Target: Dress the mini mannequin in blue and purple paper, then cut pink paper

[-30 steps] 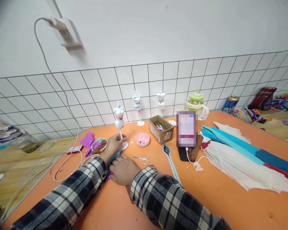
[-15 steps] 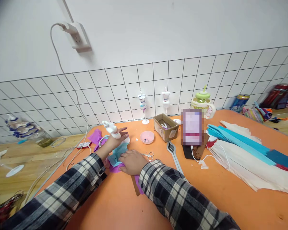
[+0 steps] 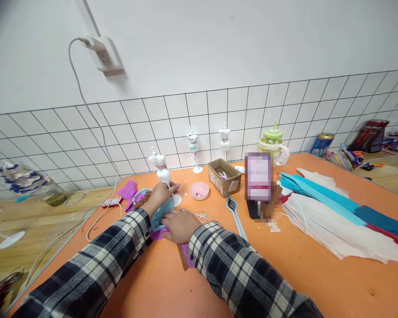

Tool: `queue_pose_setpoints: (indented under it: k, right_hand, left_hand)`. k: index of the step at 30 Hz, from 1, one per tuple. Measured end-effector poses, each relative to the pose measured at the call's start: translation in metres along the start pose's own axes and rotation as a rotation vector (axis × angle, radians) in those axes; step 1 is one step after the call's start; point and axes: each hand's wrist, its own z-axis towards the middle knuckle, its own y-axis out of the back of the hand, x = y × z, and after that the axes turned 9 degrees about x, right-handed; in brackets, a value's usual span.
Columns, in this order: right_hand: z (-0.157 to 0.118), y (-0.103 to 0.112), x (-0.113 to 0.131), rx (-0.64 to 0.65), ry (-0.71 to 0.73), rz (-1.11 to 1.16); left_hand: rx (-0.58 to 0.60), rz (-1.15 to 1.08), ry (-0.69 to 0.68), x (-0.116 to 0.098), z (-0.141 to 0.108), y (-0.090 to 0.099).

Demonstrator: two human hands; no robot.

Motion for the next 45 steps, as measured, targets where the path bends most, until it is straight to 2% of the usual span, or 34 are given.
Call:
queue_pose_setpoints:
  k: [5, 9, 12, 15, 17, 19, 20, 23, 24, 26, 30, 32, 34, 36, 38, 41, 45]
  right_hand:
    - [-0.002, 0.0, -0.001, 0.013, 0.019, -0.004]
    - [-0.004, 0.0, -0.004, -0.001, 0.021, 0.028]
    - [-0.007, 0.006, -0.006, -0.033, 0.029, 0.059]
    - [-0.014, 0.017, -0.003, -0.122, 0.026, 0.081]
    - [-0.021, 0.023, 0.003, -0.189, -0.001, 0.079]
    - [-0.033, 0.027, 0.009, -0.22, -0.049, 0.059]
    - [-0.039, 0.027, 0.012, -0.22, -0.063, 0.05]
    - [-0.061, 0.025, 0.019, -0.104, 0.044, 0.046]
    - [-0.068, 0.024, 0.02, -0.048, 0.08, 0.064]
    - [-0.079, 0.023, 0.022, 0.028, 0.062, 0.127]
    - [-0.086, 0.022, 0.025, 0.107, -0.05, 0.212]
    - [-0.084, 0.021, 0.029, 0.134, -0.041, 0.182]
    - [-0.081, 0.019, 0.034, 0.127, 0.004, 0.175]
    - [-0.079, 0.019, 0.037, 0.056, 0.055, 0.283]
    - [-0.078, 0.019, 0.038, -0.064, 0.036, 0.526]
    - [-0.078, 0.019, 0.035, -0.205, -0.142, 0.936]
    - [-0.075, 0.016, 0.03, -0.251, -0.345, 1.242]
  left_hand:
    - [-0.024, 0.105, -0.012, -0.002, -0.003, 0.002]
    - [-0.089, 0.183, -0.02, -0.004, -0.019, 0.017]
    - [-0.167, 0.266, -0.019, -0.008, -0.05, 0.032]
    - [-0.195, 0.344, -0.099, -0.008, -0.096, 0.038]
    - [-0.104, 0.391, -0.208, -0.002, -0.125, 0.034]
    - [0.071, 0.53, -0.425, 0.011, -0.148, 0.025]
    - [0.126, 0.582, -0.479, 0.02, -0.155, 0.021]
    - [0.212, 0.655, -0.472, 0.049, -0.163, 0.015]
    - [0.214, 0.661, -0.454, 0.056, -0.163, 0.016]
    - [0.176, 0.664, -0.437, 0.066, -0.161, 0.021]
    - [0.054, 0.618, -0.522, 0.062, -0.161, 0.033]
    - [0.073, 0.583, -0.626, 0.054, -0.164, 0.031]
    - [0.14, 0.533, -0.727, 0.046, -0.169, 0.024]
    - [0.194, 0.46, -0.77, 0.04, -0.172, 0.013]
    - [0.2, 0.371, -0.758, 0.036, -0.175, 0.003]
    - [0.178, 0.22, -0.714, 0.034, -0.177, -0.006]
    - [0.189, -0.061, -0.611, 0.031, -0.177, -0.007]
